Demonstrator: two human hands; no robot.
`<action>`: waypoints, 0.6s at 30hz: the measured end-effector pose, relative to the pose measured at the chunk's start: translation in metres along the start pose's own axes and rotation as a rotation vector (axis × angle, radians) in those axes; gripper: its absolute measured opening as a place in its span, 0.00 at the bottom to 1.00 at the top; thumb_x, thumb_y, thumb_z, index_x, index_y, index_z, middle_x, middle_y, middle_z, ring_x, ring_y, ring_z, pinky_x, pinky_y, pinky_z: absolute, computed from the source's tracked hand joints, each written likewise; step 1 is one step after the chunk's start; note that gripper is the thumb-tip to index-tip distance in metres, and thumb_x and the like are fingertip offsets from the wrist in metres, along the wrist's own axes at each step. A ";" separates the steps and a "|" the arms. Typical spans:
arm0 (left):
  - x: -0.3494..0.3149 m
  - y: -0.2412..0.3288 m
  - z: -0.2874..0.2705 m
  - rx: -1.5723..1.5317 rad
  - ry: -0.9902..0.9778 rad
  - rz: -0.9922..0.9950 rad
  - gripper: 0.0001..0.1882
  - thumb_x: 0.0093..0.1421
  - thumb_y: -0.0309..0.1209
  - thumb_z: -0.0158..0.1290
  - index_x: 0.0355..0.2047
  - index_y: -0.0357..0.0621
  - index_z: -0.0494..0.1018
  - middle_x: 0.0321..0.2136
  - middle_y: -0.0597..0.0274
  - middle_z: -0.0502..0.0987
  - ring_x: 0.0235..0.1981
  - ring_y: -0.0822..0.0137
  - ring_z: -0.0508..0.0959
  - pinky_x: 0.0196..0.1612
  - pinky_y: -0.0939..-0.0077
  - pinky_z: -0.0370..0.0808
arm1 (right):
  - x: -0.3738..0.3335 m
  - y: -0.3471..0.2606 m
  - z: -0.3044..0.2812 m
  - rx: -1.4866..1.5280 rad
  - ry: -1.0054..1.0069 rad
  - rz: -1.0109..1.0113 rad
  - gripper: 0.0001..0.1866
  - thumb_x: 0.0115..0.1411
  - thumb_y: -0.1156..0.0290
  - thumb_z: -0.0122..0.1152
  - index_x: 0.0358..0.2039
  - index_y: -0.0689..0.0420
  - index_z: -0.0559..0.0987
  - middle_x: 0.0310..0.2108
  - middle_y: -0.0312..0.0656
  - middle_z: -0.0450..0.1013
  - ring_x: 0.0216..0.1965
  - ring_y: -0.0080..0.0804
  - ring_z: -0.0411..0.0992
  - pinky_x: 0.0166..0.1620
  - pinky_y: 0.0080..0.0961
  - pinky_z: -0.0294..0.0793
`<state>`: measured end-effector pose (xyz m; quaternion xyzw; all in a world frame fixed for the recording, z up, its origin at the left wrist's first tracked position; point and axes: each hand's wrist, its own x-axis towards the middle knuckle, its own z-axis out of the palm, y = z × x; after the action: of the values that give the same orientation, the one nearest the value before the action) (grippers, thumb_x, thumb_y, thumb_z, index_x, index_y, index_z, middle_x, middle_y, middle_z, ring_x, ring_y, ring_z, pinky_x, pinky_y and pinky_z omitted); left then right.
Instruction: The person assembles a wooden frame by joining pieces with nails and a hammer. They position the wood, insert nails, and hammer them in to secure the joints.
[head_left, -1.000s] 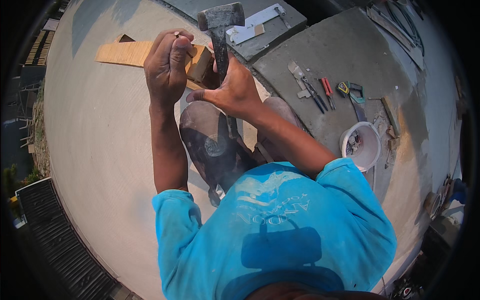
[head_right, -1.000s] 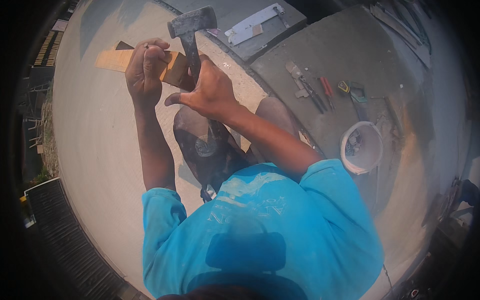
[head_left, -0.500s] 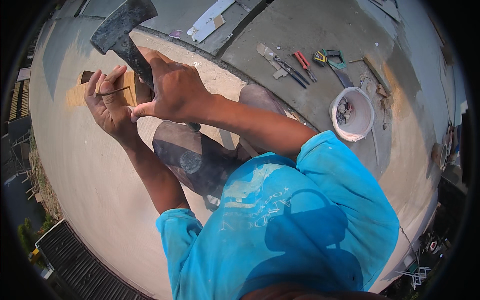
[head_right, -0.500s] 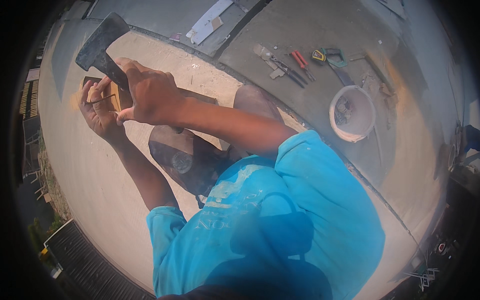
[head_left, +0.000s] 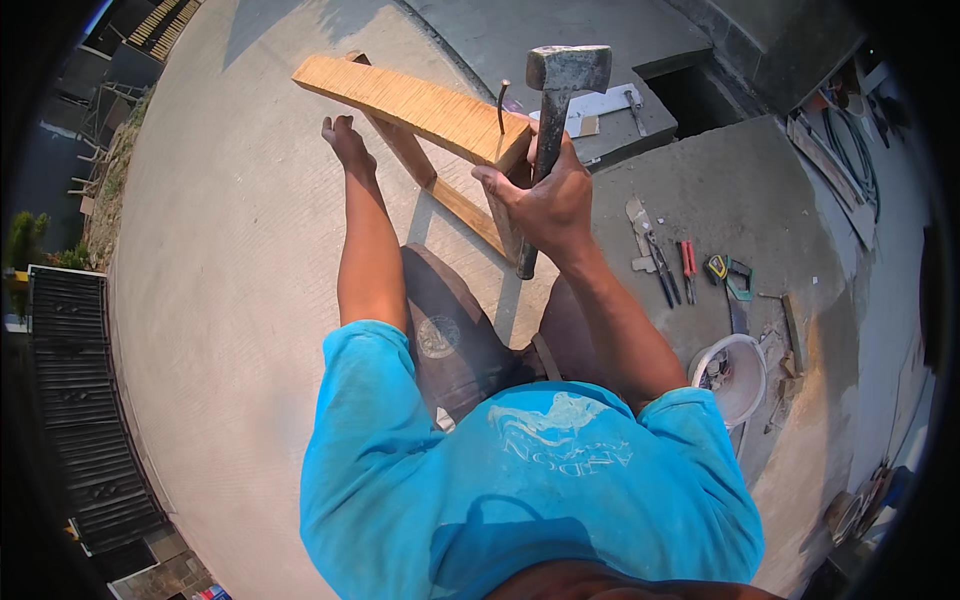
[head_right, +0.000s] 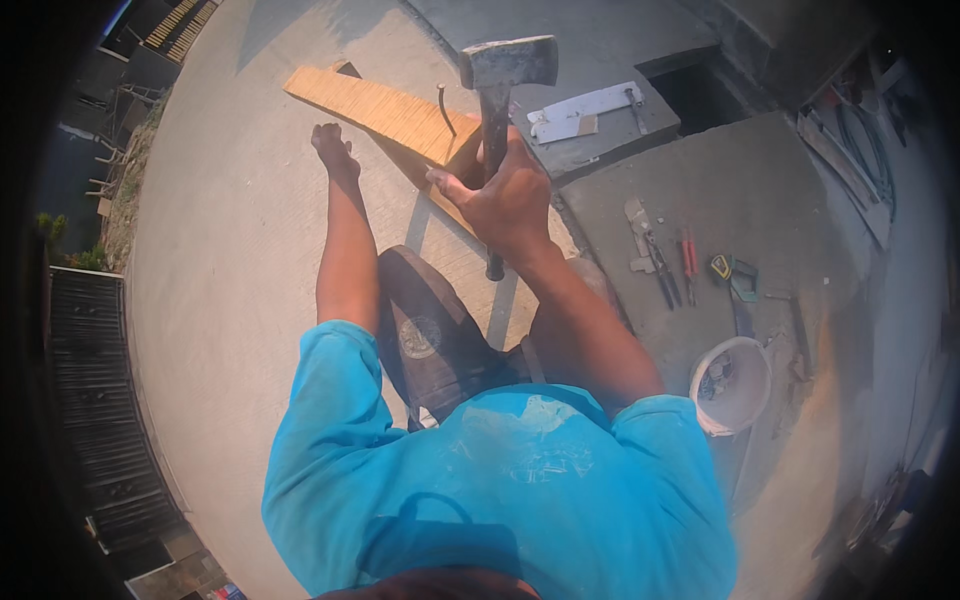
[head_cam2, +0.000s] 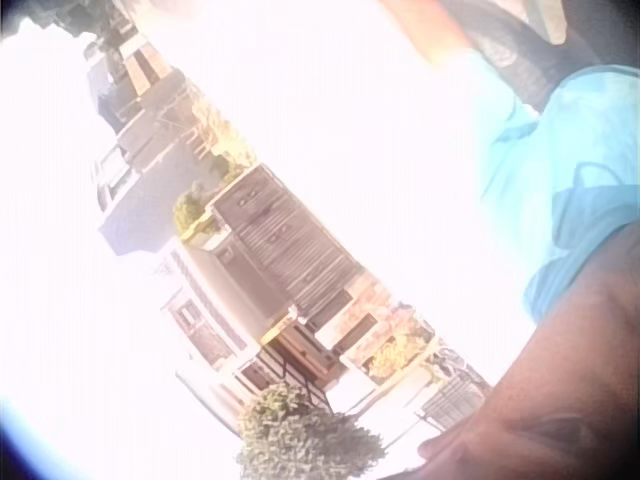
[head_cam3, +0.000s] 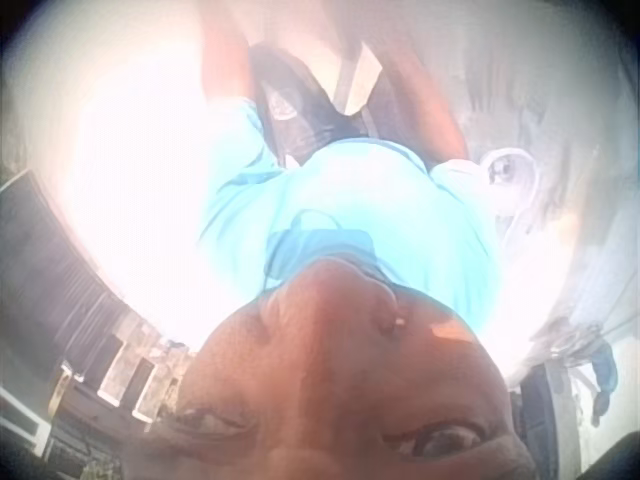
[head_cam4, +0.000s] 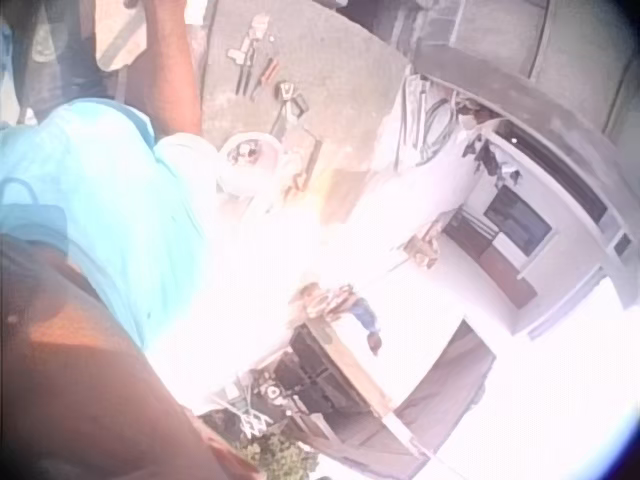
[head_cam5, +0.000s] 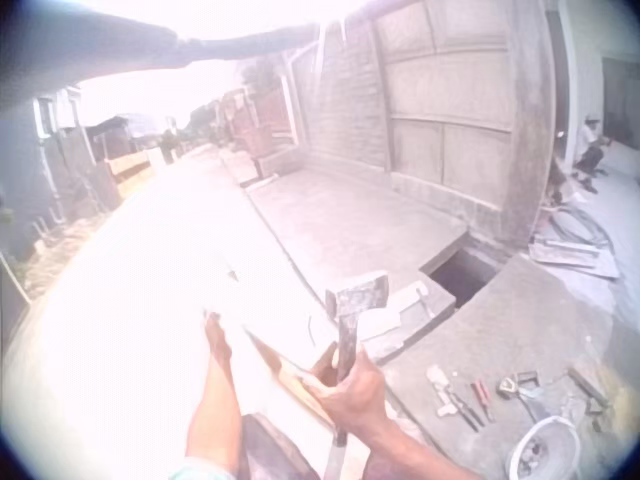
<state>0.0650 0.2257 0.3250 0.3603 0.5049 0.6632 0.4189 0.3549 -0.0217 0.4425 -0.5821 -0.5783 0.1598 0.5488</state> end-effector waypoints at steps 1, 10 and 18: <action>-0.001 -0.005 0.013 0.095 -0.006 0.021 0.49 0.64 0.39 0.58 0.73 0.40 0.37 0.73 0.43 0.47 0.74 0.47 0.53 0.71 0.45 0.55 | 0.000 0.002 0.000 -0.001 -0.011 0.033 0.37 0.48 0.57 0.82 0.52 0.61 0.72 0.32 0.41 0.74 0.31 0.37 0.78 0.37 0.35 0.78; 0.101 0.003 0.053 0.221 -0.383 0.342 0.19 0.69 0.36 0.56 0.58 0.46 0.74 0.51 0.62 0.80 0.52 0.66 0.79 0.55 0.71 0.75 | 0.003 0.003 -0.005 0.029 0.014 0.049 0.38 0.49 0.63 0.82 0.54 0.65 0.70 0.32 0.44 0.77 0.31 0.33 0.80 0.35 0.32 0.80; 0.088 0.004 -0.027 0.798 -0.136 0.691 0.22 0.63 0.42 0.60 0.56 0.54 0.77 0.50 0.56 0.83 0.53 0.56 0.82 0.53 0.62 0.79 | 0.033 0.045 -0.038 0.211 -0.160 -0.018 0.37 0.52 0.68 0.78 0.58 0.67 0.70 0.49 0.53 0.78 0.50 0.36 0.80 0.55 0.32 0.80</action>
<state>0.0055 0.2963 0.3276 0.6794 0.5415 0.4938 0.0380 0.4174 0.0012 0.4334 -0.5013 -0.6055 0.2606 0.5604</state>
